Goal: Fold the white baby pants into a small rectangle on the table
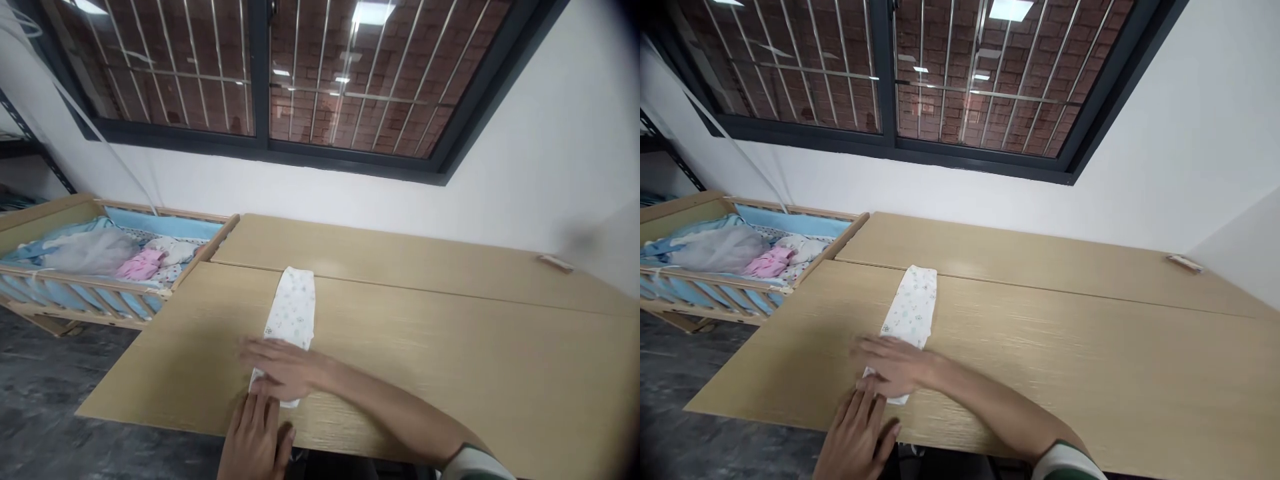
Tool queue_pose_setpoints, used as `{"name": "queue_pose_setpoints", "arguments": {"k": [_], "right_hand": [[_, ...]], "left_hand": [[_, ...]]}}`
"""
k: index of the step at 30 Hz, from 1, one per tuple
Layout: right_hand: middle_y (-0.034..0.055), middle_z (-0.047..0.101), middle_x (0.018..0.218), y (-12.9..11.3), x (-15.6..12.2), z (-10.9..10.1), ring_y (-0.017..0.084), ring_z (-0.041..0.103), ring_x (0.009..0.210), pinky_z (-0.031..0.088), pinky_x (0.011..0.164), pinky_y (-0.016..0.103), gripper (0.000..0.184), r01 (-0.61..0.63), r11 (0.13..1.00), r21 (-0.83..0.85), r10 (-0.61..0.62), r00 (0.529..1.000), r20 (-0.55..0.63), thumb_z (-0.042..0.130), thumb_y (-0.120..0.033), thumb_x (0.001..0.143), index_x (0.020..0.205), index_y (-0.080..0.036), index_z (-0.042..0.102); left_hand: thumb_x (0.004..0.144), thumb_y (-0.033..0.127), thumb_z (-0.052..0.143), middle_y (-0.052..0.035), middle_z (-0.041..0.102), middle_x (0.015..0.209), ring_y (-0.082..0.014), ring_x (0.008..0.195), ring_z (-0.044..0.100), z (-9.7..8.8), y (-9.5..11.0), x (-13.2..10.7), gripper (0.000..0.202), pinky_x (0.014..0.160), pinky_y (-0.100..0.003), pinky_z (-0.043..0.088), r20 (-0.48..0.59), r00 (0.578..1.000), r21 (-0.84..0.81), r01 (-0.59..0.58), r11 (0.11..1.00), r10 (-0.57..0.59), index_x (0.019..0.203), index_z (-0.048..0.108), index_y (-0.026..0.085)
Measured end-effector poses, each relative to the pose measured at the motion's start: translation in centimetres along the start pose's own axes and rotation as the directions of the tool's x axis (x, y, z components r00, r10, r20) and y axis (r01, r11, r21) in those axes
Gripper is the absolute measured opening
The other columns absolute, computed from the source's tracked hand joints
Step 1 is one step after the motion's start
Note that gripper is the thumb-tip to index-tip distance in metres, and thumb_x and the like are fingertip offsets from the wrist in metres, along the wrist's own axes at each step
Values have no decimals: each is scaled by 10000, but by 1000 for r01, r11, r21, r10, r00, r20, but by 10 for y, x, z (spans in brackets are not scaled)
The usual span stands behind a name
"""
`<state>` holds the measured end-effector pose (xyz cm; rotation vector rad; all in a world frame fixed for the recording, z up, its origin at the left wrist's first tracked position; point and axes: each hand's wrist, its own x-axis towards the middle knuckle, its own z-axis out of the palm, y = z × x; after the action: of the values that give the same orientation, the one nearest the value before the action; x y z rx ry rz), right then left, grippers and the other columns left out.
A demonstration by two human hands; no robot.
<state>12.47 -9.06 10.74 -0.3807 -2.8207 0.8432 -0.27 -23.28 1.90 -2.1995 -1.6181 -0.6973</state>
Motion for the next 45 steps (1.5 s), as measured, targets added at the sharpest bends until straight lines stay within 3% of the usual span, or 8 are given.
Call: {"name": "queue_pose_setpoints", "arguments": {"k": [6,18,25,30,34,37,42,45], "right_hand": [[85,233,1659,30,-25,17,218,157,1552,101,1263,423,604,-65,997,-52,68,996,60,437,-468,1044,1592,-254,300],[62,147,1675,187,4,-47,260,92,1561,78,1265,477,682,-416,849,-325,398,909,-123,278,-605,1035,1612,-241,244],[79,194,1672,218,11,-67,240,156,1553,132,1260,447,646,-478,787,-390,432,878,-205,225,-491,1055,1618,-174,214],[184,276,1638,172,13,-65,303,208,1533,161,1240,500,595,-515,749,-416,380,849,-367,370,-282,1011,1571,-86,315],[185,608,1329,89,-14,-33,298,562,1233,425,1065,492,397,-416,868,-270,287,865,-411,424,-271,1013,1353,-139,581],[103,695,1082,22,-50,-2,216,643,1032,511,944,373,300,-255,963,-85,225,937,-268,437,-309,1039,1147,-179,685],[114,627,1345,-43,-104,48,271,548,1274,408,1128,432,514,-221,966,-132,188,956,-224,621,-496,946,1357,-190,585],[112,598,1408,-52,-120,77,247,526,1307,395,1151,430,422,-229,947,-225,156,940,-303,539,-295,1006,1416,-196,517]], "left_hand": [[913,452,566,-183,620,1357,-363,1295,544,7,3,-13,514,1007,-457,464,-7,993,104,-113,988,114,1345,603,177],[939,530,554,-198,537,1457,-341,1330,521,10,-7,-14,721,986,-409,488,-18,987,168,-156,973,161,1534,399,155],[941,533,556,-195,545,1446,-345,1324,524,8,-7,-12,656,950,-411,517,-10,985,147,-171,974,174,1476,477,161],[969,439,528,-163,597,1391,-324,1243,588,1,-18,-4,457,932,-430,537,1,989,14,-150,989,150,1349,584,190],[989,386,522,-103,648,1333,-248,1181,629,-8,-36,2,363,939,-362,550,59,984,-139,-159,977,168,1290,608,203],[974,447,556,-103,645,1336,-245,1152,641,-12,-44,2,411,912,-347,565,43,975,-168,-209,963,219,1300,607,202],[1015,376,485,-70,676,1285,-205,1050,668,-13,-49,-9,352,887,-293,562,-31,937,-159,-349,923,349,1312,616,241],[1001,138,392,-39,713,1199,-159,991,676,-17,-52,-14,384,898,-239,546,-47,921,-206,-389,898,388,1276,634,254]]}}
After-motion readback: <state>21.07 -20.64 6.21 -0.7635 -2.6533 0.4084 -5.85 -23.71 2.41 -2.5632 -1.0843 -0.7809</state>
